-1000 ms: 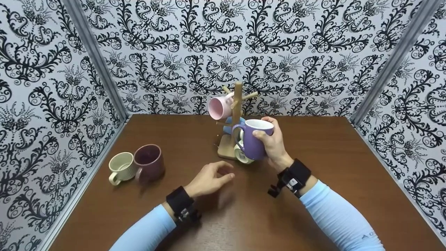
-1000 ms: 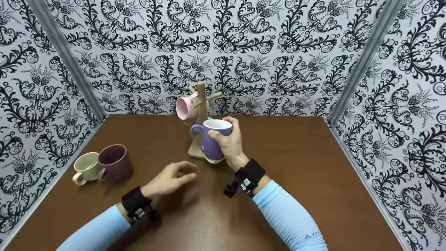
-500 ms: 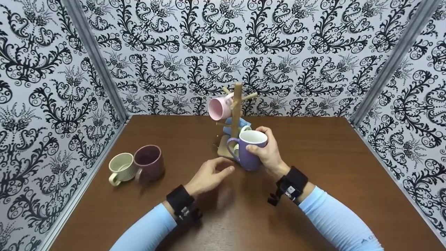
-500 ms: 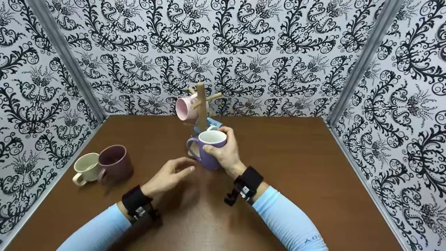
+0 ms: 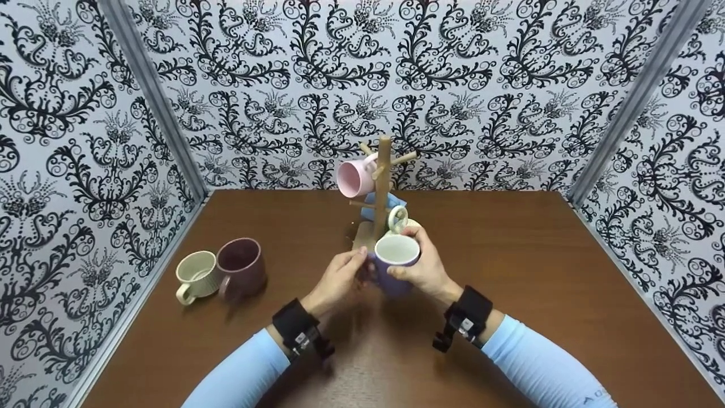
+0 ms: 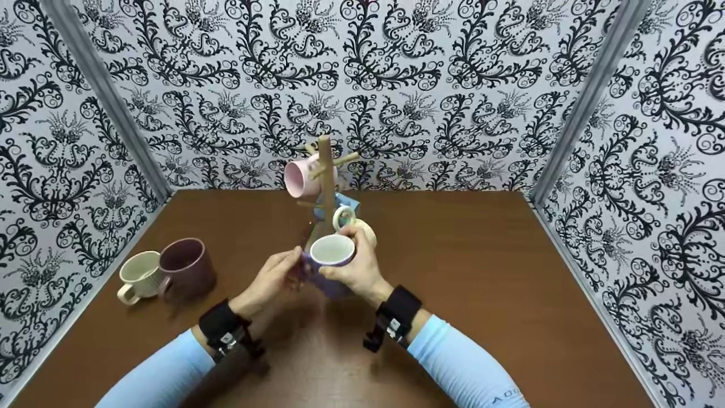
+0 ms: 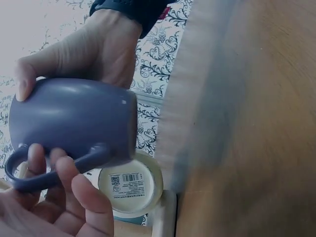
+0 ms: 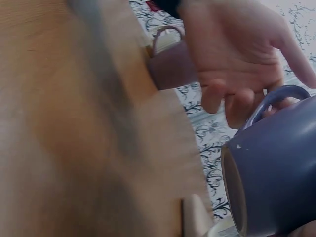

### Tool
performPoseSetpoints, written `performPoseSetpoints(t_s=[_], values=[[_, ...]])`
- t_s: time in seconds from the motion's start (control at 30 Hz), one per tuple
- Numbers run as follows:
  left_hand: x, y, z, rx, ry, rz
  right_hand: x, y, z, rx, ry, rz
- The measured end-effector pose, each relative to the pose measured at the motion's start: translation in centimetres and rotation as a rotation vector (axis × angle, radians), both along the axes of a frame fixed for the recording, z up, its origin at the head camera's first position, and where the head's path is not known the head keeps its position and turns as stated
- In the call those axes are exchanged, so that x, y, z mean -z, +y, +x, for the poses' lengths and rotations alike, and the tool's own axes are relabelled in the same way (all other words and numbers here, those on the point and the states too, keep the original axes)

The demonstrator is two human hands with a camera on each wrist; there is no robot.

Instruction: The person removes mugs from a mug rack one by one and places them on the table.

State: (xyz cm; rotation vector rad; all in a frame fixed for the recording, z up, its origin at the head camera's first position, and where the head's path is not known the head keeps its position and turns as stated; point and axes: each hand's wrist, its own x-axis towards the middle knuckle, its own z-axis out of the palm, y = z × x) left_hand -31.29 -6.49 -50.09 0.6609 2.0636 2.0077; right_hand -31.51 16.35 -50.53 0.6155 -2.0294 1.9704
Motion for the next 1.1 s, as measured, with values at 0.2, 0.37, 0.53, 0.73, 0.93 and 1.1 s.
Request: performPoseSetpoints(t_s=[0.2,0.37,0.53,0.73,0.93,1.1], values=[[0.2,-0.1,0.1,0.128,-0.117,-0.025,0.6,0.2,0.3,-0.045,0.003,0.050],[0.0,-0.4,0.2,0.217,-0.232,0.023,0.5,0.4,0.5,-0.085,0.035,0.079],[-0.1,-0.6,0.4,0.275,-0.267,0.066,0.6,0.5,0.8,-0.111,0.029,0.092],[-0.1,-0.1,0.9,0.235,-0.193,0.102,0.4,0.7,0.9,-0.095,-0.016,0.112],[0.2,0.6,1.5,0.088,-0.098,0.088,0.5,0.7,0.9,-0.106,0.002,0.121],[0.6,0.7,1.8,-0.017,-0.022,0.050,0.4,0.9,1.0,-0.130,-0.003,0.133]])
